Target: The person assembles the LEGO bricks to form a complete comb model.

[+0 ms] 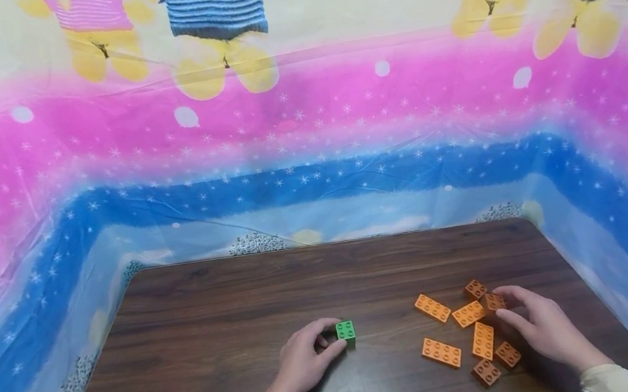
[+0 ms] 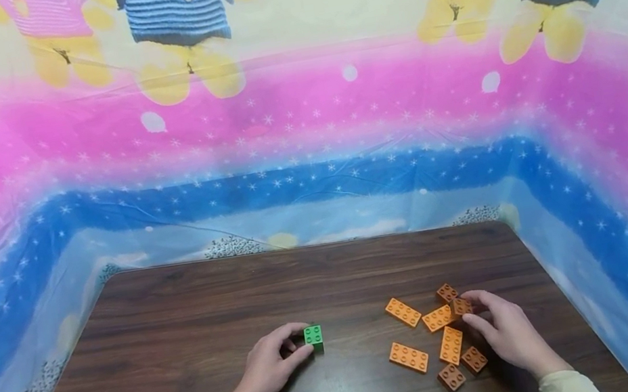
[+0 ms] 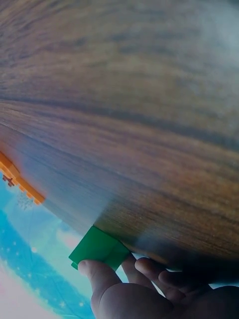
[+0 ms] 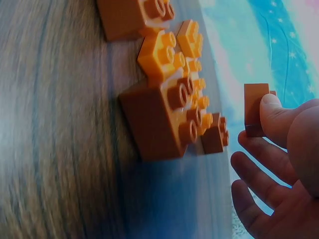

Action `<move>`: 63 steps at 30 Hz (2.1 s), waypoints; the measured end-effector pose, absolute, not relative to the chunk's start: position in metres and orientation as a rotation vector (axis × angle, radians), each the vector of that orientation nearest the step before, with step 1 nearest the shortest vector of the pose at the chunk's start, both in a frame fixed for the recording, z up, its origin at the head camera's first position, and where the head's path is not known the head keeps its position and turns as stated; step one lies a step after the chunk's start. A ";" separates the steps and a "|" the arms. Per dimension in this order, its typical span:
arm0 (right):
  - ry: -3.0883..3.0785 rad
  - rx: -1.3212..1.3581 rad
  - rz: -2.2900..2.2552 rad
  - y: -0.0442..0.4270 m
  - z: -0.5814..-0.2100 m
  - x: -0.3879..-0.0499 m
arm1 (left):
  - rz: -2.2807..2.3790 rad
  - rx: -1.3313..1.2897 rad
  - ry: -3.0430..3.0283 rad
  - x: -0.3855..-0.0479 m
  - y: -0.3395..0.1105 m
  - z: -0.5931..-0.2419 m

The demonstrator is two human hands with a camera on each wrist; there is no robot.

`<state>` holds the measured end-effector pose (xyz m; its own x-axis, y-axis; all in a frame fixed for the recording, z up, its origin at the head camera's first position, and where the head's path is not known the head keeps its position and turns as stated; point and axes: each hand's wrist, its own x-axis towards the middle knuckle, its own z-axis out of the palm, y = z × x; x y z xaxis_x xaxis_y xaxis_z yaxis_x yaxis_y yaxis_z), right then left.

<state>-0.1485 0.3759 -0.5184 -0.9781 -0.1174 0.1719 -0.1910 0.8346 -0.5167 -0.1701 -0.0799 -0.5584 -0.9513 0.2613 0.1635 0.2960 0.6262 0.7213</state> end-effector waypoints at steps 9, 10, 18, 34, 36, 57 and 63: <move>-2.864 0.257 0.889 0.359 -0.512 -0.150 | -1.257 -0.481 -2.791 -0.169 -0.080 -0.558; -2.862 0.262 0.895 0.357 -0.512 -0.150 | -1.258 -0.481 -2.789 -0.169 -0.080 -0.558; -2.842 0.323 0.924 0.344 -0.509 -0.152 | -1.279 -0.469 -2.797 -0.170 -0.080 -0.557; -2.807 0.411 0.925 0.312 -0.506 -0.155 | -1.293 -0.462 -2.808 -0.171 -0.081 -0.559; -2.816 0.419 0.926 0.309 -0.507 -0.155 | -1.299 -0.465 -2.805 -0.171 -0.081 -0.559; -2.791 0.497 1.018 0.262 -0.509 -0.165 | -1.318 -0.455 -2.801 -0.171 -0.081 -0.559; -2.788 0.533 1.058 0.251 -0.508 -0.167 | -1.313 -0.453 -2.793 -0.171 -0.080 -0.560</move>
<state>-0.1673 0.2515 -0.5083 -0.9321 -0.2836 0.2254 -0.3617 0.6950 -0.6214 -0.1709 -0.0796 -0.5600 -0.9576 0.2504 0.1423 0.2694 0.6037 0.7503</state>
